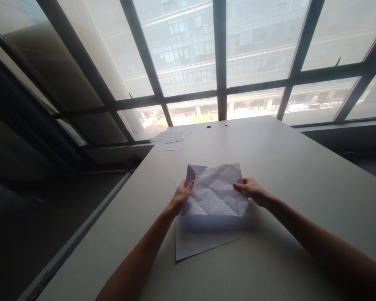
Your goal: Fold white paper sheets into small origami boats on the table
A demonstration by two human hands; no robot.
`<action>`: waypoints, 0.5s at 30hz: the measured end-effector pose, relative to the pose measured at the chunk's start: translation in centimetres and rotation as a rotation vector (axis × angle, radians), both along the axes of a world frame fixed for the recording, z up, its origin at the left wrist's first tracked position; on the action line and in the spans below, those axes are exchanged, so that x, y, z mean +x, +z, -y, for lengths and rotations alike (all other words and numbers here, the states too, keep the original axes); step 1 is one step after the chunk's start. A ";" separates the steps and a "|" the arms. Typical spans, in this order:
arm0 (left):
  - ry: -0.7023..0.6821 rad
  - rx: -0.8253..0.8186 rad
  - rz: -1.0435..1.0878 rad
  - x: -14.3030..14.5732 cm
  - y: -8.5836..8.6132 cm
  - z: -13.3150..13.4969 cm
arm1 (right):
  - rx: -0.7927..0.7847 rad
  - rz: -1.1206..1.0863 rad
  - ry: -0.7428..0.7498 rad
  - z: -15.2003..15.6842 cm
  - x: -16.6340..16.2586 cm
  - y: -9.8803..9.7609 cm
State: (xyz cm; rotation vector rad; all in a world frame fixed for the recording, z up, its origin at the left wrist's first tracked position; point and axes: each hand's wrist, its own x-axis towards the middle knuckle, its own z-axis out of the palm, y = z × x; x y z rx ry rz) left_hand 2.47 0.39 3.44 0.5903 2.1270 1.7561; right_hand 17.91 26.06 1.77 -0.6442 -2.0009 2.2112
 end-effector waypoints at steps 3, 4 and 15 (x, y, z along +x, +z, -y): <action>-0.085 0.004 -0.039 -0.1 0.2 0.4 | 0.038 -0.036 -0.049 0.5 0.2 0.3; -0.087 -0.006 -0.017 -0.3 0.1 0.6 | 0.053 -0.050 -0.056 0.7 0.3 0.4; -0.070 -0.039 0.238 -4.4 -0.5 3.6 | 0.372 -0.035 -0.052 -0.3 -0.1 -0.7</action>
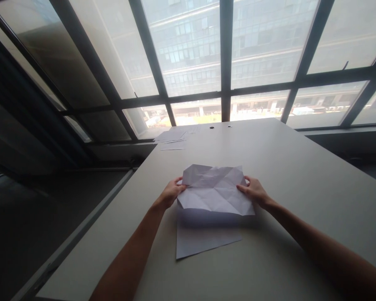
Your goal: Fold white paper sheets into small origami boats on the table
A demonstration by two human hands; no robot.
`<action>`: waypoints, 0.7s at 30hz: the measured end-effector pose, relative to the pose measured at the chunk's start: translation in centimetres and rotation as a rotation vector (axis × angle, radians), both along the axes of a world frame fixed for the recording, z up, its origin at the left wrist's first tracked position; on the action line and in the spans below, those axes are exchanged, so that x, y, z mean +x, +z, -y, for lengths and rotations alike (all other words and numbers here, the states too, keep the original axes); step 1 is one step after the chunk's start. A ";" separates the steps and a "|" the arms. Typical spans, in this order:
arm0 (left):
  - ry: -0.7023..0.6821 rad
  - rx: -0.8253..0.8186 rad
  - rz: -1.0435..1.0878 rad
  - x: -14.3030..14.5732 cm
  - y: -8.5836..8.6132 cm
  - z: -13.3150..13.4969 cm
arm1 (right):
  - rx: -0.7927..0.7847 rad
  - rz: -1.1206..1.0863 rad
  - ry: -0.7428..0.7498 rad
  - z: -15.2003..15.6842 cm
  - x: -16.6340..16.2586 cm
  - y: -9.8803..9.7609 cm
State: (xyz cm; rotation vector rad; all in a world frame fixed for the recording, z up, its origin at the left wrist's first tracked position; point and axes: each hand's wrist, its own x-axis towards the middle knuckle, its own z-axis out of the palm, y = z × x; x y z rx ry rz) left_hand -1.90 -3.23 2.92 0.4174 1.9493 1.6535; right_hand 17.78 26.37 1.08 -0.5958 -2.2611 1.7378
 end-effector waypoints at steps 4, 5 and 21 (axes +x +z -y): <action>0.055 -0.230 -0.256 0.3 1.5 0.9 | 0.586 0.059 -0.163 0.6 0.5 0.5; 0.109 -0.322 -0.439 0.8 2.2 0.8 | 0.758 0.039 -0.226 1.1 0.5 1.0; -0.334 -0.802 -1.043 3.0 -2.9 -4.6 | 1.055 0.220 0.367 1.3 -3.6 -2.2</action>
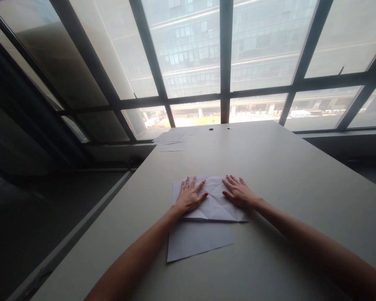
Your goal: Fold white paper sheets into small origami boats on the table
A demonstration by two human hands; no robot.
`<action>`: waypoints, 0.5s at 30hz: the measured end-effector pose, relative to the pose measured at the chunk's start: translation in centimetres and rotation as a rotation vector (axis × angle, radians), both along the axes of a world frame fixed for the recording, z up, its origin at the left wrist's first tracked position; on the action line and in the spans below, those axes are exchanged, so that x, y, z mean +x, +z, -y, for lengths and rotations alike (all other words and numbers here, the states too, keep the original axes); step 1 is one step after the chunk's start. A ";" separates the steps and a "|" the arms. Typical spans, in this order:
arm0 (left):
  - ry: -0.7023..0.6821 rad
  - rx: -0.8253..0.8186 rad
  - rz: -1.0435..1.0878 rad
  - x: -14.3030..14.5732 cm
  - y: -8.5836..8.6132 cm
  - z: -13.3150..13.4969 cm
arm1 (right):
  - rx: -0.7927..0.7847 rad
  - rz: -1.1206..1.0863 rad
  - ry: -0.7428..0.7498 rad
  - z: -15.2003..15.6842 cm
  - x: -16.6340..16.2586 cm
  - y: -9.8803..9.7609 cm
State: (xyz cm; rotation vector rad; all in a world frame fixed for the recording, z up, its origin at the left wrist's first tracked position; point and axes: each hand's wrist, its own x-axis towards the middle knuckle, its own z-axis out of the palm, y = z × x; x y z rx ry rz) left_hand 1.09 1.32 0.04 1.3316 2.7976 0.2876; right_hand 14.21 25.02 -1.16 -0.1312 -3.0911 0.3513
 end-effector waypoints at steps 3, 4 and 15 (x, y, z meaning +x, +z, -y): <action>0.005 0.026 0.037 -0.6 0.2 0.6 | 0.006 -0.004 0.046 -1.1 0.9 -0.1; 0.010 0.031 0.050 -0.9 0.2 0.7 | 0.008 -0.007 0.037 -1.2 1.0 0.0; 0.021 -0.032 0.073 -5.7 2.5 2.0 | -0.009 -0.004 -0.088 0.1 0.4 0.3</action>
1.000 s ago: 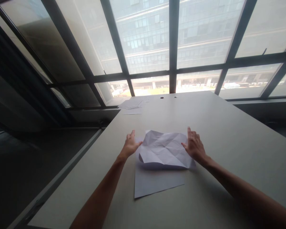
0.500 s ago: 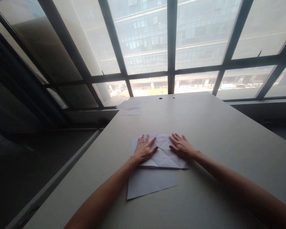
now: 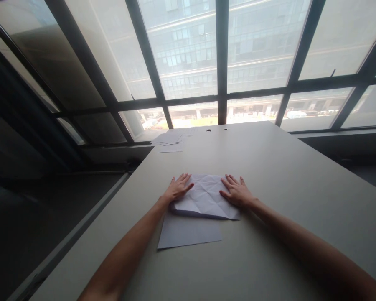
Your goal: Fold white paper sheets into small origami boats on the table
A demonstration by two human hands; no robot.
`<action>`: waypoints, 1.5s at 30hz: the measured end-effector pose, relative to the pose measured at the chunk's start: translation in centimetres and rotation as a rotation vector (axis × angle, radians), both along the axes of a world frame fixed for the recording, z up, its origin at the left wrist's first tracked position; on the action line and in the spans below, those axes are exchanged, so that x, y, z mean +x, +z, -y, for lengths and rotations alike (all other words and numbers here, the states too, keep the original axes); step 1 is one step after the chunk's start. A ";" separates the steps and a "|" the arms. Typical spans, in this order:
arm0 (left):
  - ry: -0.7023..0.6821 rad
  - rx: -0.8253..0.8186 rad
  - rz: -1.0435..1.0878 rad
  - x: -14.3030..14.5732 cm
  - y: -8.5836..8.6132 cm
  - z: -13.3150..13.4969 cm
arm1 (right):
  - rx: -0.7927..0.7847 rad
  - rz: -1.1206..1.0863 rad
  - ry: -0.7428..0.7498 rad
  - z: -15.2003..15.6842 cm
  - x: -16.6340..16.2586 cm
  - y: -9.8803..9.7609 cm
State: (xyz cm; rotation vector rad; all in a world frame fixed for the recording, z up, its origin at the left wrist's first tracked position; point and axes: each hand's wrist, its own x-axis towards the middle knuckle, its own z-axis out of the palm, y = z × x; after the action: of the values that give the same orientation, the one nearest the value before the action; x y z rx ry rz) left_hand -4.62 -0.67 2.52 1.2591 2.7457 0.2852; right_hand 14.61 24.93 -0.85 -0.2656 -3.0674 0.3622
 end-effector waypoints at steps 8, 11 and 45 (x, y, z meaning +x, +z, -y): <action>-0.033 0.062 -0.141 3.5 -0.7 1.5 | -0.005 -0.040 -0.139 0.4 -0.1 -0.8; 0.014 -0.021 -0.032 3.5 -1.8 2.8 | -0.006 -0.037 -0.162 0.1 0.1 -0.7; 0.184 0.435 0.291 4.6 1.0 -1.9 | -0.313 -0.164 -0.465 -3.6 1.2 2.6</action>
State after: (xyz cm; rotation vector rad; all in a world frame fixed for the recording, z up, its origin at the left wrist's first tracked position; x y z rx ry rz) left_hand -0.02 1.19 3.48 0.9387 2.6219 1.0411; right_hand 15.80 28.51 1.78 -0.8872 -2.6639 0.7829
